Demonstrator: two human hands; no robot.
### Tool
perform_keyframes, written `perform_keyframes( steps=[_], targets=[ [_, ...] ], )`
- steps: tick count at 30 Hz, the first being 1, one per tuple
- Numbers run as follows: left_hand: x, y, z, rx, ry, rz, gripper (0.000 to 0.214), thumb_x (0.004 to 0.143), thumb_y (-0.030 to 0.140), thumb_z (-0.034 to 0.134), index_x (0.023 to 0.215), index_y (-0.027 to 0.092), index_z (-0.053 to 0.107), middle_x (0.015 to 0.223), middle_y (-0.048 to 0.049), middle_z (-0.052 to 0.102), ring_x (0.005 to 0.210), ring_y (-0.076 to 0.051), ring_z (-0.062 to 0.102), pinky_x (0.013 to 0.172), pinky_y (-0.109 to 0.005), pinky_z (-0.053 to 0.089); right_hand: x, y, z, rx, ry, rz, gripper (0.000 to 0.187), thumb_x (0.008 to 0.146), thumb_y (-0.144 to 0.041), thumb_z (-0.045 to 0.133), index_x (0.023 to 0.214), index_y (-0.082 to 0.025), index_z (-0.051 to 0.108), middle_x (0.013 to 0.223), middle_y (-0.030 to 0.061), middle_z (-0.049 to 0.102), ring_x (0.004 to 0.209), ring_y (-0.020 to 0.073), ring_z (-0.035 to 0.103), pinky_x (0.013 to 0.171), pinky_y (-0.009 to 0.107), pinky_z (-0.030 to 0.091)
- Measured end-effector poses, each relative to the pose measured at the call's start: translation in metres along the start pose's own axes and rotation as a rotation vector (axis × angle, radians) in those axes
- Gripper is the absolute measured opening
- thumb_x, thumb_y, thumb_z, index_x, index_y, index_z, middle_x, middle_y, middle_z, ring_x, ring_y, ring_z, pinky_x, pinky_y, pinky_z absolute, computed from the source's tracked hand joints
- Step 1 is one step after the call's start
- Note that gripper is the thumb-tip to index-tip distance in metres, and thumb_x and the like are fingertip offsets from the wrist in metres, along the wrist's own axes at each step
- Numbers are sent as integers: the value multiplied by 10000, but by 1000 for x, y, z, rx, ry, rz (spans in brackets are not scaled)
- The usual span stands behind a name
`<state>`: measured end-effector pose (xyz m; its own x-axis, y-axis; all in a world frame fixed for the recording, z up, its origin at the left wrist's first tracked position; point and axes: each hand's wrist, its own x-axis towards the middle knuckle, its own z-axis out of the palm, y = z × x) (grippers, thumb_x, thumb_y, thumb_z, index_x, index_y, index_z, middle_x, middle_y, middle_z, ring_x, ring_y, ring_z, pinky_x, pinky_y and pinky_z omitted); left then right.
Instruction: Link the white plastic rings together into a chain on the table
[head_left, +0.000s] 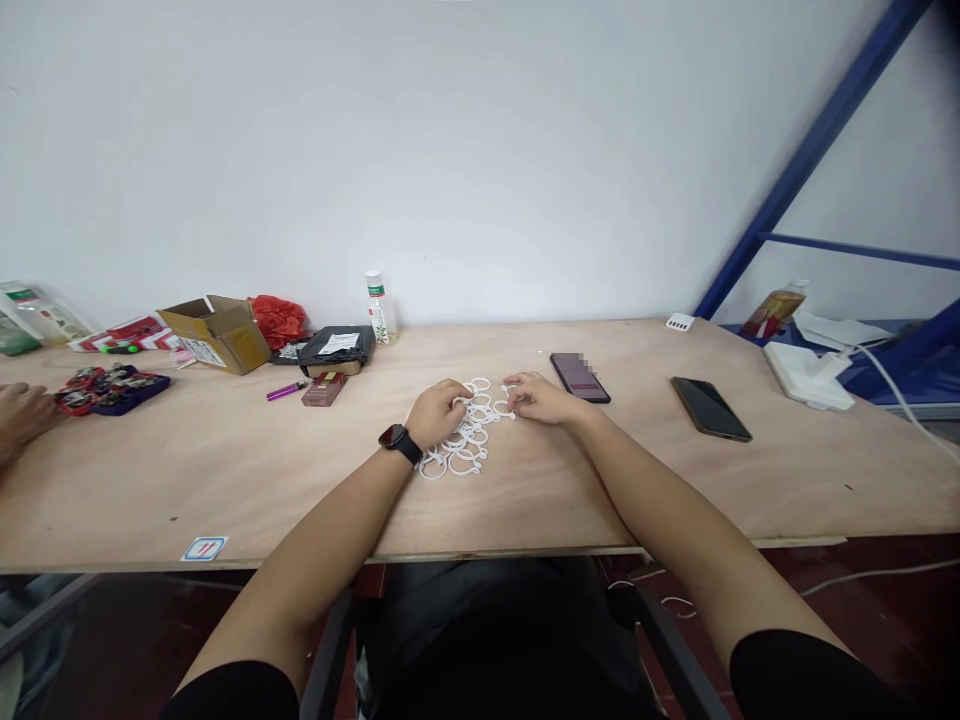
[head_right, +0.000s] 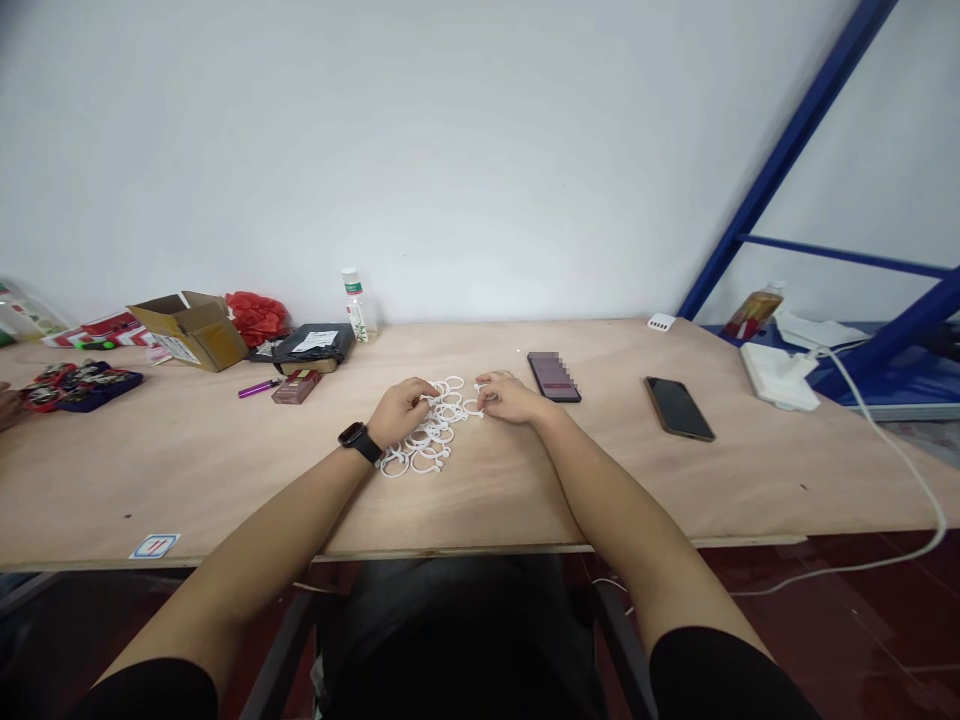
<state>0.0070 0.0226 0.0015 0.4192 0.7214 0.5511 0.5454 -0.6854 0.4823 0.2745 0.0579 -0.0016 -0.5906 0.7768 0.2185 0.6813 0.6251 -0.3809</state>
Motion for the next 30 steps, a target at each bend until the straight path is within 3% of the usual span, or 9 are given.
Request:
perform_keyframes(
  steps=[5, 10, 14, 19, 30],
  targets=[
    [-2, 5, -1, -4, -7, -18, 274, 786, 126, 536, 996, 184, 702, 1097, -63, 634, 729, -118, 588, 765, -286, 519, 3, -17, 1, 24, 122, -97, 70, 809, -198, 623, 823, -199, 692, 1124, 93, 657, 1092, 258, 563, 980, 432, 413],
    [-3, 7, 0, -35, 2, 47, 281, 804, 180, 582, 1068, 194, 679, 1136, -68, 621, 666, -92, 547, 715, -271, 514, 6, -46, 6, 225, 198, -27, 158, 900, -244, 494, 928, -187, 639, 844, 31, 671, 750, 164, 583, 697, 279, 441],
    [-2, 9, 0, -53, -10, 112, 233, 820, 189, 572, 1028, 189, 677, 1022, -61, 662, 678, -109, 553, 678, -260, 494, 5, -64, 15, 363, 192, -49, 160, 901, -265, 502, 908, -179, 637, 827, 18, 659, 744, 149, 571, 677, 256, 415],
    [-1, 11, -1, -23, -2, 68, 190, 836, 211, 580, 989, 176, 688, 853, -30, 688, 621, -102, 543, 647, -245, 464, 5, -68, 22, 514, 210, -14, 158, 886, -291, 533, 897, -176, 641, 800, 15, 655, 730, 148, 580, 671, 256, 432],
    [-2, 13, -2, -45, 77, -45, 188, 704, 95, 559, 784, 151, 720, 656, -2, 671, 556, -97, 545, 560, -209, 415, 9, -72, 35, 526, 208, -8, 126, 814, -234, 623, 901, -186, 699, 836, 21, 712, 771, 167, 638, 704, 269, 470]
  ],
)
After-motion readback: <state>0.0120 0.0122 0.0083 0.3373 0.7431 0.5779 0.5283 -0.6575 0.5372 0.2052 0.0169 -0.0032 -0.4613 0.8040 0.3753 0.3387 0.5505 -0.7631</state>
